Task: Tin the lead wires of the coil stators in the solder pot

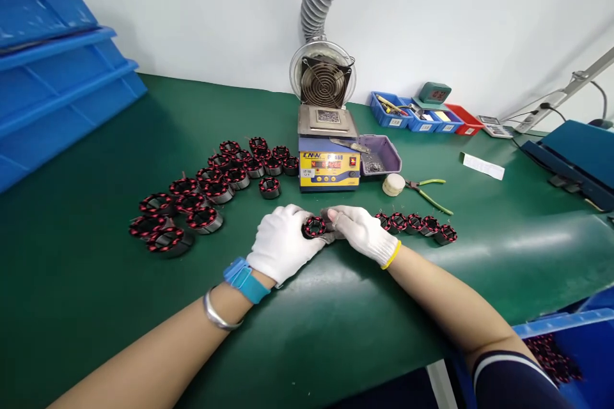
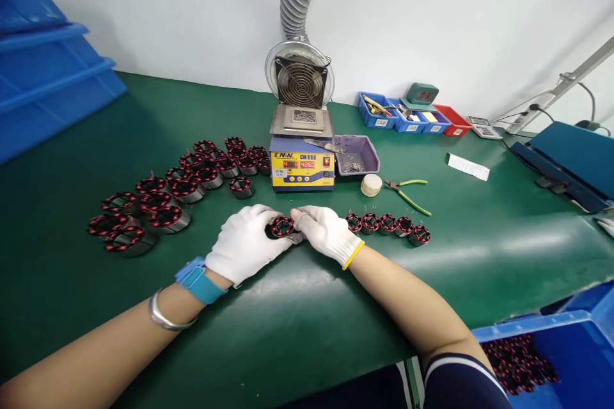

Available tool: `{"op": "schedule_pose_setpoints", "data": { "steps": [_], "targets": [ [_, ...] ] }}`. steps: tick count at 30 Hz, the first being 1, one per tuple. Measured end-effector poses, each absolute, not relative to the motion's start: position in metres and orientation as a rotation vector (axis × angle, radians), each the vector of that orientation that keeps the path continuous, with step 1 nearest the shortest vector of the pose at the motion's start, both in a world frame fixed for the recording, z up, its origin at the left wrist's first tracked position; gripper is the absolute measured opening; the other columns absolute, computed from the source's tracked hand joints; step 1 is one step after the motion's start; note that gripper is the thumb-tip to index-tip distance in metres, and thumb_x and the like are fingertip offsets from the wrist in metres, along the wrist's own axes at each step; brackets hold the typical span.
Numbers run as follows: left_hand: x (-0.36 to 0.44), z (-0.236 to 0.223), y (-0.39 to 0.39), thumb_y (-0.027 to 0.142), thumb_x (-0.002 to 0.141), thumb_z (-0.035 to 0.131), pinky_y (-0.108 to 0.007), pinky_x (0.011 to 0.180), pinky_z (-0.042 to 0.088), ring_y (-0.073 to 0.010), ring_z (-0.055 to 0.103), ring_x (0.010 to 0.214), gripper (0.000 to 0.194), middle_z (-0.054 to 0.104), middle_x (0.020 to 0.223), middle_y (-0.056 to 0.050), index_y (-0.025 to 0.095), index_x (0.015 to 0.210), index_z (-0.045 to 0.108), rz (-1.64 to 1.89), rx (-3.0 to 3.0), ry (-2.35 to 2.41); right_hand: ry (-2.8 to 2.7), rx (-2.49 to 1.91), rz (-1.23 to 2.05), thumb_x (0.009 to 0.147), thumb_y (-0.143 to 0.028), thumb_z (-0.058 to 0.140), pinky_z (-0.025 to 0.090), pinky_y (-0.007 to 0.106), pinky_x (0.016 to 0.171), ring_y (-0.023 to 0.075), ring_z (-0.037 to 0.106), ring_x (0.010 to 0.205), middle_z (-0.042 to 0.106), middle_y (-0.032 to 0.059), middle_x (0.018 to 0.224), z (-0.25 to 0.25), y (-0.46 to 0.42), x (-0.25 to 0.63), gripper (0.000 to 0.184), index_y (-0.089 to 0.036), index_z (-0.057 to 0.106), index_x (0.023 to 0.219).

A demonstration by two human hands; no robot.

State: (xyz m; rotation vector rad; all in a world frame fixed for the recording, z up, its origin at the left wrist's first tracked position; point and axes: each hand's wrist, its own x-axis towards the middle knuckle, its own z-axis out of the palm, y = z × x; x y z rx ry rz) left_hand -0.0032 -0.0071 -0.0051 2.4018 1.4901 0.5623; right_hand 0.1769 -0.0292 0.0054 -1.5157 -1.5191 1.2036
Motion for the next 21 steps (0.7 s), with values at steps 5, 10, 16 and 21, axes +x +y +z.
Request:
{"op": "schedule_pose_setpoints", "data": {
  "steps": [5, 10, 16, 21],
  "targets": [
    [-0.007, -0.015, -0.001, 0.035, 0.073, 0.068, -0.037, 0.089, 0.053, -0.0246, 0.064, 0.098, 0.038, 0.065, 0.108, -0.008, 0.019, 0.107, 0.066, 0.844, 2.339, 1.15, -1.332, -1.276, 1.598, 0.079, -0.046, 0.068, 0.051, 0.027, 0.066, 0.0151, 0.063, 0.072, 0.068, 0.0022, 0.084, 0.008, -0.028, 0.178, 0.04, -0.017, 0.066, 0.107],
    [-0.004, -0.014, -0.01, 0.033, 0.072, 0.071, -0.036, 0.106, 0.046, -0.0241, 0.054, 0.122, 0.063, 0.053, 0.136, -0.01, 0.017, 0.13, 0.052, 0.989, 2.244, 0.999, -1.082, -1.178, 1.599, 0.068, -0.038, 0.076, 0.053, 0.03, 0.077, 0.0159, 0.064, 0.079, 0.068, 0.0021, 0.089, 0.009, -0.035, 0.161, 0.045, -0.017, 0.065, 0.106],
    [0.002, -0.021, -0.018, 0.026, 0.072, 0.064, -0.038, 0.107, 0.046, -0.0236, 0.058, 0.119, 0.061, 0.061, 0.129, -0.009, 0.016, 0.131, 0.051, 1.025, 1.953, 1.129, -1.095, -1.239, 1.43, 0.064, -0.027, 0.075, 0.055, 0.034, 0.08, 0.0188, 0.066, 0.085, 0.07, 0.0045, 0.095, 0.016, -0.043, 0.144, 0.047, -0.017, 0.061, 0.108],
    [0.002, -0.025, -0.016, 0.024, 0.077, 0.061, -0.037, 0.111, 0.042, -0.0225, 0.051, 0.128, 0.064, 0.052, 0.141, -0.009, 0.016, 0.138, 0.044, 1.123, 1.888, 0.999, -1.527, -1.446, 0.837, 0.073, -0.025, 0.069, 0.05, 0.038, 0.095, 0.0209, 0.063, 0.101, 0.068, 0.0049, 0.11, 0.021, -0.052, 0.15, 0.045, -0.021, 0.063, 0.117]
  ]
}}
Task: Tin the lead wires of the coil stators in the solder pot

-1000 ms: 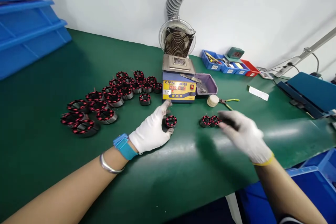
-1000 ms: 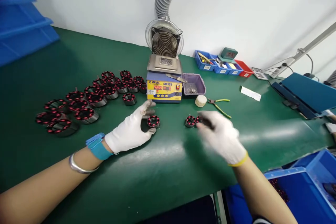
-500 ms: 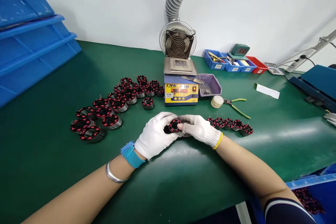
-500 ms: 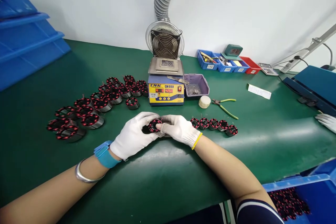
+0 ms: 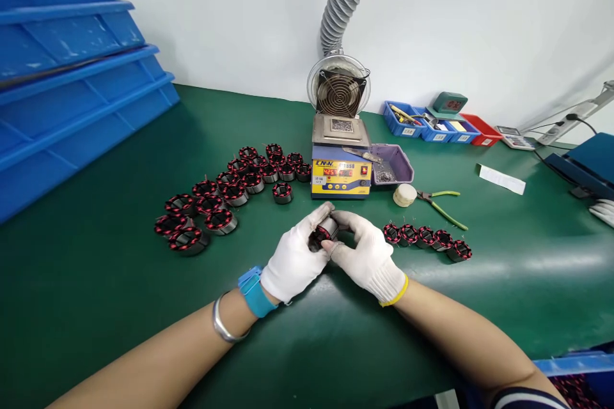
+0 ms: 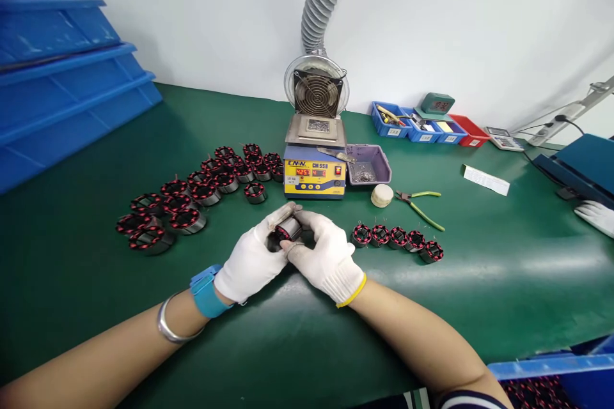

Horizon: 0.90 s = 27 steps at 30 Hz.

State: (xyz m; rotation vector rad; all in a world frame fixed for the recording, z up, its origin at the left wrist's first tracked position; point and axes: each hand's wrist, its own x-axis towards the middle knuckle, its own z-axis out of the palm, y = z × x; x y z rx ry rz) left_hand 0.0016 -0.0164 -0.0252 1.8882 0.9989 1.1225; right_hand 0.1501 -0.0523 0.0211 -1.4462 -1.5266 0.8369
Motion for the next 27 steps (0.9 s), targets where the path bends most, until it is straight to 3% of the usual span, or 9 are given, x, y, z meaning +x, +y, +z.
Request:
{"op": "schedule_pose_setpoints", "data": {
  "steps": [3, 6, 9, 16, 19, 22, 25, 27],
  "targets": [
    [-0.001, -0.02, -0.016, 0.025, 0.076, 0.06, -0.036, 0.103, 0.049, -0.0235, 0.059, 0.119, 0.06, 0.058, 0.134, -0.009, 0.017, 0.134, 0.049, 1.075, 1.861, 1.068, -1.662, -1.511, 0.573, 0.075, -0.026, 0.069, 0.05, 0.036, 0.095, 0.0209, 0.063, 0.103, 0.067, 0.004, 0.113, 0.022, -0.055, 0.154, 0.045, -0.024, 0.063, 0.119],
    [-0.006, -0.013, -0.014, 0.024, 0.076, 0.056, -0.033, 0.078, 0.056, -0.0208, 0.068, 0.087, 0.029, 0.072, 0.097, -0.006, 0.017, 0.102, 0.065, 0.948, 1.797, 1.107, -1.681, -1.542, 0.523, 0.076, -0.031, 0.068, 0.051, 0.036, 0.093, 0.0218, 0.063, 0.101, 0.066, 0.0055, 0.115, 0.022, -0.055, 0.157, 0.047, -0.023, 0.062, 0.121],
    [-0.01, -0.004, -0.013, 0.024, 0.073, 0.057, -0.027, 0.057, 0.05, -0.0156, 0.061, 0.062, 0.008, 0.066, 0.069, -0.001, 0.018, 0.078, 0.06, 0.843, 1.702, 1.018, -1.646, -1.516, 0.583, 0.076, -0.031, 0.067, 0.052, 0.036, 0.092, 0.0216, 0.064, 0.099, 0.066, 0.006, 0.114, 0.022, -0.054, 0.16, 0.047, -0.022, 0.061, 0.122],
    [-0.015, 0.025, -0.02, 0.032, 0.083, 0.053, -0.022, 0.042, 0.037, -0.0094, 0.043, 0.039, 0.02, 0.052, 0.045, 0.004, 0.018, 0.068, 0.055, 0.809, 1.483, 0.903, -1.508, -1.462, 0.675, 0.073, -0.034, 0.069, 0.056, 0.034, 0.08, 0.0197, 0.066, 0.085, 0.069, 0.0079, 0.104, 0.021, -0.046, 0.167, 0.049, -0.015, 0.063, 0.117],
    [-0.018, 0.028, -0.02, 0.034, 0.085, 0.053, -0.022, 0.04, 0.035, -0.0098, 0.041, 0.037, 0.022, 0.048, 0.041, 0.005, 0.018, 0.07, 0.053, 1.058, 1.365, 0.954, -1.44, -1.449, 0.672, 0.072, -0.033, 0.07, 0.057, 0.033, 0.077, 0.0187, 0.066, 0.08, 0.07, 0.0069, 0.098, 0.023, -0.043, 0.171, 0.047, -0.015, 0.065, 0.115],
    [-0.018, 0.017, -0.016, 0.046, 0.092, 0.043, -0.024, 0.043, 0.039, -0.0114, 0.048, 0.043, 0.034, 0.054, 0.051, 0.002, 0.018, 0.074, 0.051, 1.268, 1.259, 1.049, -1.422, -1.433, 0.682, 0.071, -0.033, 0.07, 0.057, 0.033, 0.076, 0.0181, 0.065, 0.078, 0.07, 0.0055, 0.097, 0.026, -0.042, 0.172, 0.047, -0.016, 0.065, 0.115],
    [-0.012, 0.007, -0.015, 0.058, 0.092, 0.035, -0.026, 0.049, 0.043, -0.0137, 0.055, 0.054, 0.046, 0.061, 0.067, -0.002, 0.017, 0.083, 0.054, 1.229, 1.324, 1.031, -1.441, -1.458, 0.666, 0.07, -0.032, 0.071, 0.057, 0.034, 0.079, 0.0185, 0.065, 0.081, 0.07, 0.0054, 0.1, 0.028, -0.045, 0.17, 0.049, -0.018, 0.064, 0.117],
    [-0.007, 0.008, -0.018, 0.059, 0.088, 0.044, -0.026, 0.053, 0.044, -0.0137, 0.054, 0.058, 0.043, 0.059, 0.069, -0.001, 0.017, 0.082, 0.055, 1.162, 1.447, 1.051, -1.464, -1.455, 0.671, 0.07, -0.031, 0.071, 0.056, 0.035, 0.081, 0.0194, 0.066, 0.084, 0.069, 0.0064, 0.102, 0.028, -0.047, 0.166, 0.05, -0.018, 0.064, 0.117]
  ]
}}
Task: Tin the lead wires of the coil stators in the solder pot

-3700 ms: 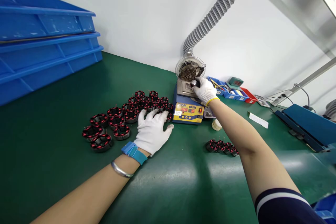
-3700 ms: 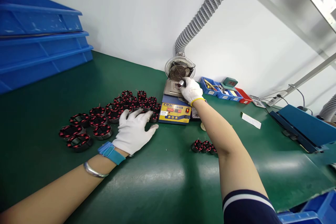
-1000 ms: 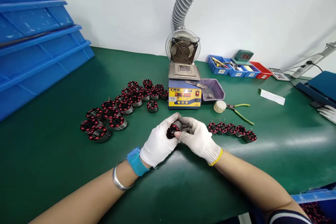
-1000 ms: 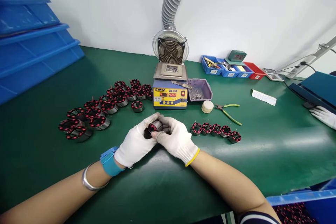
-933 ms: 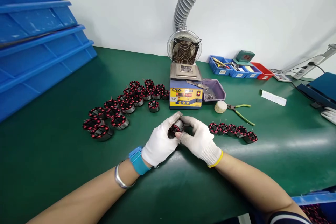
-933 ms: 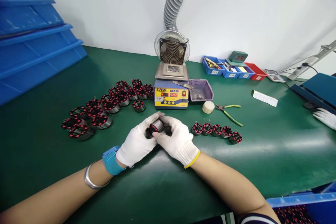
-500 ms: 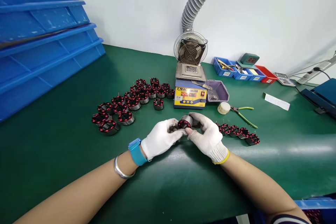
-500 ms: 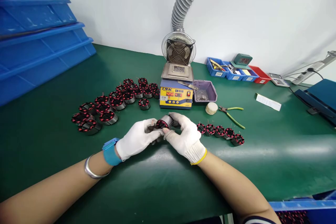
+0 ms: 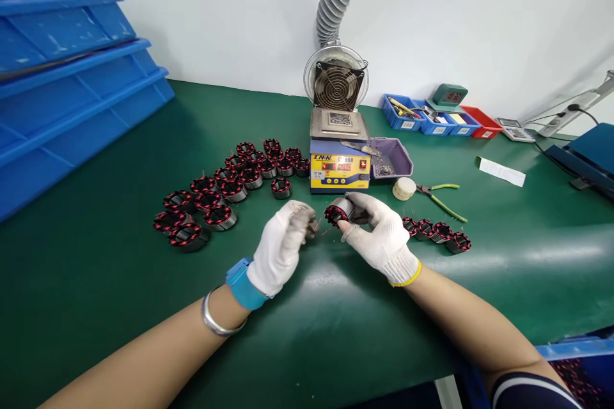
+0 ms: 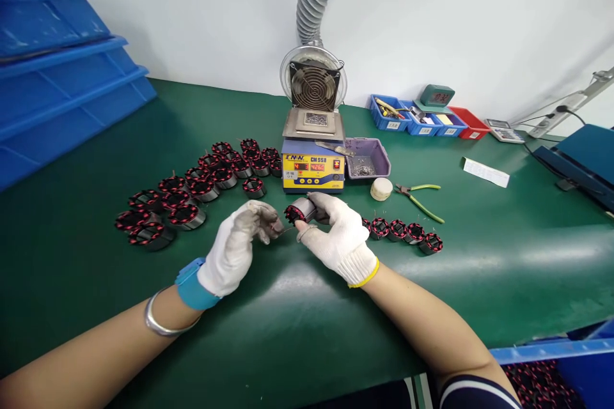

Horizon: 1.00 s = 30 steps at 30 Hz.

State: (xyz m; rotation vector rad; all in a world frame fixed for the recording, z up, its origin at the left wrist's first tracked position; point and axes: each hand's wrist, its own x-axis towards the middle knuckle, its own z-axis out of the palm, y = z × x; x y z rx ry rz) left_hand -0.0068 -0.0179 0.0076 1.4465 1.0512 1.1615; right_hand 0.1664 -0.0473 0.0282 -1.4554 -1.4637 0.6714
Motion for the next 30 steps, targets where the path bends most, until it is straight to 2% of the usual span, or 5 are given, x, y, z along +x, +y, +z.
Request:
{"op": "schedule_pose_setpoints", "data": {
  "steps": [6, 14, 20, 25, 30],
  "targets": [
    [-0.009, 0.027, -0.023, 0.033, 0.084, 0.054, -0.024, 0.047, 0.039, -0.0101, 0.043, 0.045, 0.03, 0.047, 0.048, 0.004, 0.02, 0.058, 0.047, 1.179, 1.535, 1.1, -1.451, -1.425, 0.755, 0.069, -0.029, 0.071, 0.057, 0.033, 0.077, 0.0186, 0.066, 0.082, 0.07, 0.0058, 0.098, 0.025, -0.045, 0.165, 0.046, -0.017, 0.065, 0.113],
    [-0.012, 0.018, -0.017, 0.037, 0.082, 0.054, -0.024, 0.048, 0.043, -0.012, 0.052, 0.051, 0.019, 0.059, 0.061, 0.001, 0.019, 0.078, 0.057, 1.115, 1.583, 1.05, -1.395, -1.38, 0.804, 0.069, -0.03, 0.072, 0.058, 0.033, 0.075, 0.0191, 0.067, 0.081, 0.071, 0.0057, 0.096, 0.03, -0.044, 0.166, 0.047, -0.016, 0.064, 0.113],
    [-0.015, 0.012, -0.033, 0.021, 0.081, 0.052, -0.025, 0.056, 0.049, -0.0117, 0.057, 0.055, 0.009, 0.062, 0.065, 0.001, 0.019, 0.08, 0.061, 1.067, 1.835, 0.899, -1.38, -1.38, 0.838, 0.068, -0.029, 0.072, 0.058, 0.031, 0.073, 0.0187, 0.068, 0.08, 0.072, 0.0042, 0.092, 0.031, -0.044, 0.167, 0.043, -0.017, 0.066, 0.109],
    [-0.02, 0.014, -0.035, 0.035, 0.082, 0.059, -0.024, 0.048, 0.047, -0.0124, 0.058, 0.052, 0.016, 0.062, 0.069, 0.0, 0.02, 0.084, 0.059, 1.419, 1.543, 0.907, -1.246, -1.323, 0.949, 0.066, -0.029, 0.071, 0.059, 0.031, 0.068, 0.0191, 0.068, 0.077, 0.072, 0.0044, 0.09, 0.041, -0.041, 0.167, 0.039, -0.017, 0.066, 0.102],
    [-0.005, 0.014, -0.032, 0.04, 0.076, 0.066, -0.025, 0.056, 0.05, -0.0139, 0.06, 0.059, 0.024, 0.064, 0.067, -0.001, 0.018, 0.082, 0.06, 1.063, 1.713, 1.053, -1.284, -1.289, 0.959, 0.067, -0.027, 0.07, 0.059, 0.032, 0.072, 0.019, 0.068, 0.079, 0.071, 0.0042, 0.089, 0.041, -0.043, 0.164, 0.038, -0.017, 0.066, 0.103]
  ]
}}
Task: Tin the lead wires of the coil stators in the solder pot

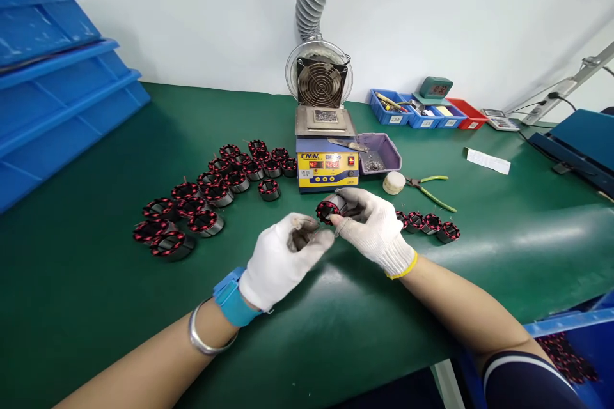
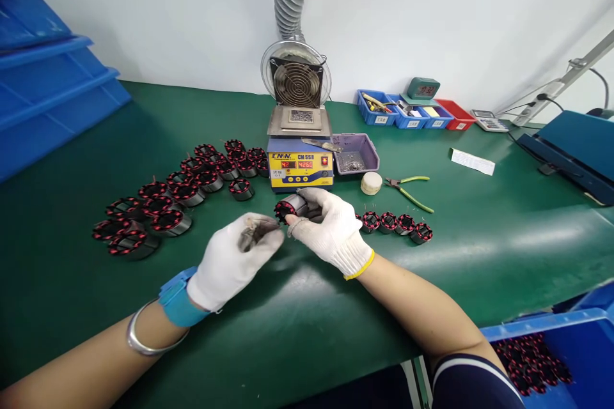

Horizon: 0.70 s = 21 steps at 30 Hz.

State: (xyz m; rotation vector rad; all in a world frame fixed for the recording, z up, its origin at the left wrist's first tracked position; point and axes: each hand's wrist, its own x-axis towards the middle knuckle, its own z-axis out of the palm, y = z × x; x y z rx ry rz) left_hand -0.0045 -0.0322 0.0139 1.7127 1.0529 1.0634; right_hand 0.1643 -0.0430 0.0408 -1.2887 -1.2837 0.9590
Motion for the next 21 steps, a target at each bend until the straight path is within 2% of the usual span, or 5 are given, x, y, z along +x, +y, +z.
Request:
{"op": "schedule_pose_setpoints", "data": {
  "steps": [3, 7, 11, 15, 21],
  "targets": [
    [-0.008, 0.008, -0.034, 0.029, 0.086, 0.054, -0.026, 0.064, 0.052, -0.0135, 0.061, 0.062, 0.016, 0.065, 0.069, -0.001, 0.018, 0.08, 0.063, 1.075, 1.819, 1.003, -1.367, -1.346, 0.902, 0.067, -0.027, 0.07, 0.059, 0.031, 0.072, 0.0183, 0.067, 0.078, 0.071, 0.0031, 0.088, 0.037, -0.046, 0.165, 0.04, -0.018, 0.066, 0.106],
    [-0.02, -0.003, -0.034, 0.025, 0.087, 0.053, -0.028, 0.067, 0.054, -0.0156, 0.064, 0.068, 0.014, 0.067, 0.081, -0.004, 0.019, 0.091, 0.065, 1.251, 1.817, 0.847, -1.44, -1.439, 0.75, 0.068, -0.027, 0.07, 0.058, 0.032, 0.071, 0.0183, 0.067, 0.076, 0.071, 0.0037, 0.089, 0.048, -0.037, 0.178, 0.038, -0.017, 0.067, 0.105],
    [-0.013, -0.011, -0.033, 0.022, 0.086, 0.053, -0.027, 0.068, 0.053, -0.0153, 0.065, 0.07, 0.011, 0.068, 0.078, -0.005, 0.018, 0.086, 0.064, 1.146, 1.916, 0.821, -1.642, -1.529, 0.322, 0.072, -0.029, 0.069, 0.054, 0.039, 0.083, 0.0225, 0.065, 0.09, 0.069, 0.0042, 0.098, 0.088, 0.012, 0.201, 0.038, -0.02, 0.067, 0.109],
    [-0.002, -0.014, -0.029, 0.029, 0.086, 0.055, -0.028, 0.072, 0.054, -0.0163, 0.067, 0.077, 0.014, 0.071, 0.084, -0.004, 0.019, 0.091, 0.065, 0.877, 2.007, 0.85, -1.916, -1.723, -0.201, 0.074, -0.033, 0.067, 0.049, 0.047, 0.088, 0.0294, 0.061, 0.1, 0.066, 0.0067, 0.102, 0.136, 0.094, 0.211, 0.041, -0.021, 0.064, 0.113],
    [-0.005, -0.016, -0.02, 0.039, 0.088, 0.054, -0.028, 0.076, 0.053, -0.0169, 0.067, 0.084, 0.022, 0.072, 0.09, -0.002, 0.021, 0.094, 0.065, 0.699, 1.949, 0.969, -2.235, -1.935, -0.573, 0.078, -0.031, 0.064, 0.05, 0.046, 0.086, 0.032, 0.06, 0.102, 0.062, 0.0133, 0.11, 0.162, 0.172, 0.196, 0.041, -0.014, 0.061, 0.115]
  ]
}}
